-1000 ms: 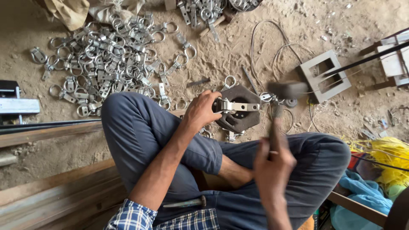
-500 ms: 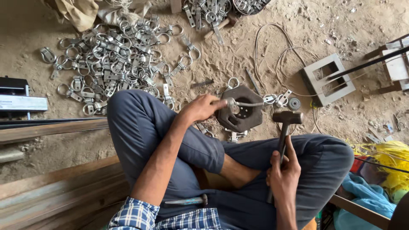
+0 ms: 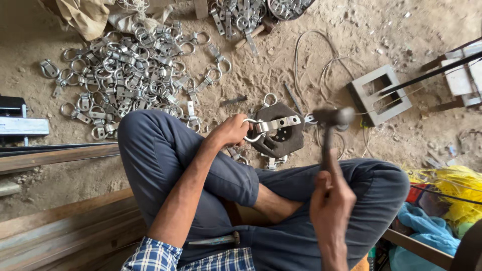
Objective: The person sits cross-legged on the floor and uses a hammer to strike metal parts placed on a small anvil. They repeatedly pick up metal pieces, position them on the anvil, and hit them with the hammer.
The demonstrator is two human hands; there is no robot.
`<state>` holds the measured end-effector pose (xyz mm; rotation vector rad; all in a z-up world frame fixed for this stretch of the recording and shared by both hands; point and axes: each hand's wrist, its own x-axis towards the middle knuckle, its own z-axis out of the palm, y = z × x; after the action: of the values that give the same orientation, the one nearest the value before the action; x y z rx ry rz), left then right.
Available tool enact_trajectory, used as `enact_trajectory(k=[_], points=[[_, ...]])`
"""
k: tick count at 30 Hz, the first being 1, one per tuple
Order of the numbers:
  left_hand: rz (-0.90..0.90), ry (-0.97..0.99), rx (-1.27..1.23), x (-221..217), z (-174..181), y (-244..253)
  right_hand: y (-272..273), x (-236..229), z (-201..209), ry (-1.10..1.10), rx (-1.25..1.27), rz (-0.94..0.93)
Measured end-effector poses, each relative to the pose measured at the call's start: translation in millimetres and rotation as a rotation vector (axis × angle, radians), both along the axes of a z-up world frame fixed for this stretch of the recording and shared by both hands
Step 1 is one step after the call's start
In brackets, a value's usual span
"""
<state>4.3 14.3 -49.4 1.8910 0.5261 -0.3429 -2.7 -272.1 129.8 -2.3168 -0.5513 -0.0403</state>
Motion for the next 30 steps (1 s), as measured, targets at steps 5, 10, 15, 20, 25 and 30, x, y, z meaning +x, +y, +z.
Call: enact_trajectory(k=[5, 10, 15, 20, 25, 30], points=[[-0.007, 0.003, -0.052, -1, 5, 0, 10, -11, 46, -0.185, 0.257, -0.055], [-0.037, 0.008, 0.104, 0, 0, -1, 19, -4, 10, -0.235, 0.063, -0.059], [-0.066, -0.08, 0.135, 2, -26, -7, 38, 9, -42, 0.302, -0.276, 0.064], [-0.071, -0.016, 0.244, -3, -2, -12, 32, 9, -5, 0.355, -0.106, 0.046], [-0.032, 0.12, 0.097, -5, 44, -13, 23, 9, 9, 0.362, 0.046, 0.094], [-0.031, -0.079, 0.202, -5, 27, -14, 8, 1, -36, 0.497, 0.066, 0.031]])
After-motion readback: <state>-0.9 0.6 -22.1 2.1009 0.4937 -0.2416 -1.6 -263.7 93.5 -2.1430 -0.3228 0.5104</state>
